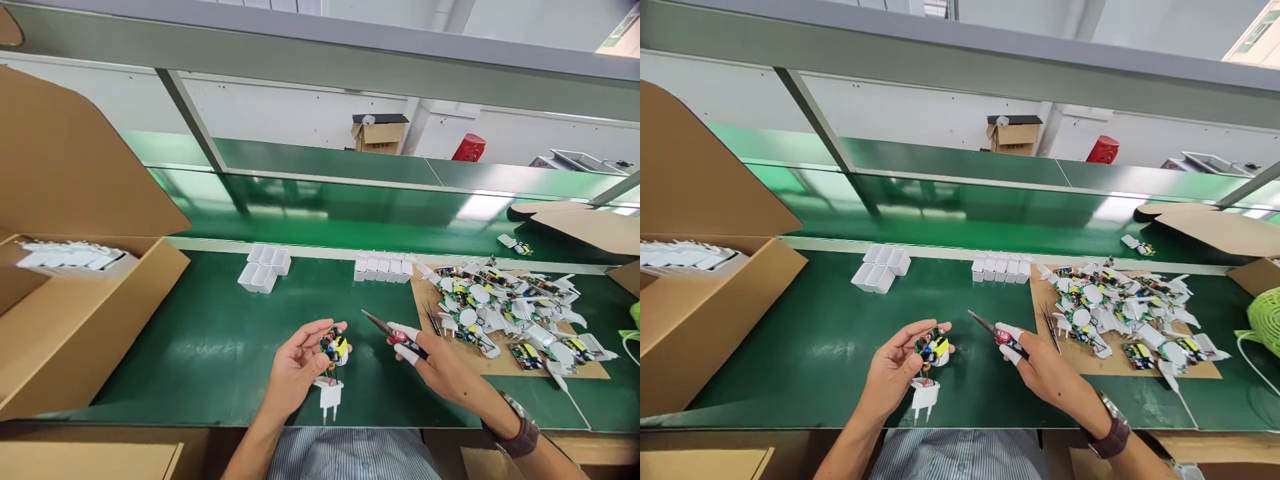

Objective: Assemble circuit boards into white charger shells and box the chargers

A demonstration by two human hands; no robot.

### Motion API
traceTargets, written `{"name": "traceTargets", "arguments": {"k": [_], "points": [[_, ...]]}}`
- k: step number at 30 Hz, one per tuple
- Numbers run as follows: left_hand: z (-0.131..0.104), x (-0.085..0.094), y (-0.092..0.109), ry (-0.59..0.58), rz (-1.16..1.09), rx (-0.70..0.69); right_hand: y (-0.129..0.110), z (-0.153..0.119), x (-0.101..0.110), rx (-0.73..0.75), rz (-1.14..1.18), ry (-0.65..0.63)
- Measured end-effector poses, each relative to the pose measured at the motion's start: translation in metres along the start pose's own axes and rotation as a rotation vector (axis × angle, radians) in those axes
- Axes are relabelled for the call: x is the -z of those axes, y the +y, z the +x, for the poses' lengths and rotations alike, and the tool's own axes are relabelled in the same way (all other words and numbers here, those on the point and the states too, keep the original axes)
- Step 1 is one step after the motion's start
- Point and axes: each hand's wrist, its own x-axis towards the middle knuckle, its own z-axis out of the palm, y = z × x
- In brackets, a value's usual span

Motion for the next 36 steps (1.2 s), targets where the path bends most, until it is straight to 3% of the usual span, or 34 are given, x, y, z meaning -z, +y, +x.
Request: {"name": "traceTargets", "arguments": {"k": [5, 10, 13, 20, 27, 36], "points": [[-0.004, 0.002, -0.003, -0.031, -0.076, 0.035, -0.010, -0.005, 0.007, 0.200, -0.126, 0.028], [-0.011, -0.001, -0.003, -0.066, -0.005, -0.027, -0.013, 0.000, 0.004, 0.325, -0.498, 0.306], [-0.016, -0.008, -0.002, -0.034, 0.003, -0.115, -0.013, -0.001, 0.005, 0.369, -0.645, 0.409], [-0.021, -0.021, 0.008, -0.015, 0.128, -0.180, -0.009, -0.011, 0.013, 0.426, -0.631, 0.499], [-0.022, -0.026, 0.011, -0.021, 0.126, -0.265, -0.018, -0.012, 0.016, 0.470, -0.808, 0.581], [-0.021, -0.032, 0.011, -0.058, 0.143, -0.371, -0.024, -0.014, 0.014, 0.505, -0.845, 0.626]]}}
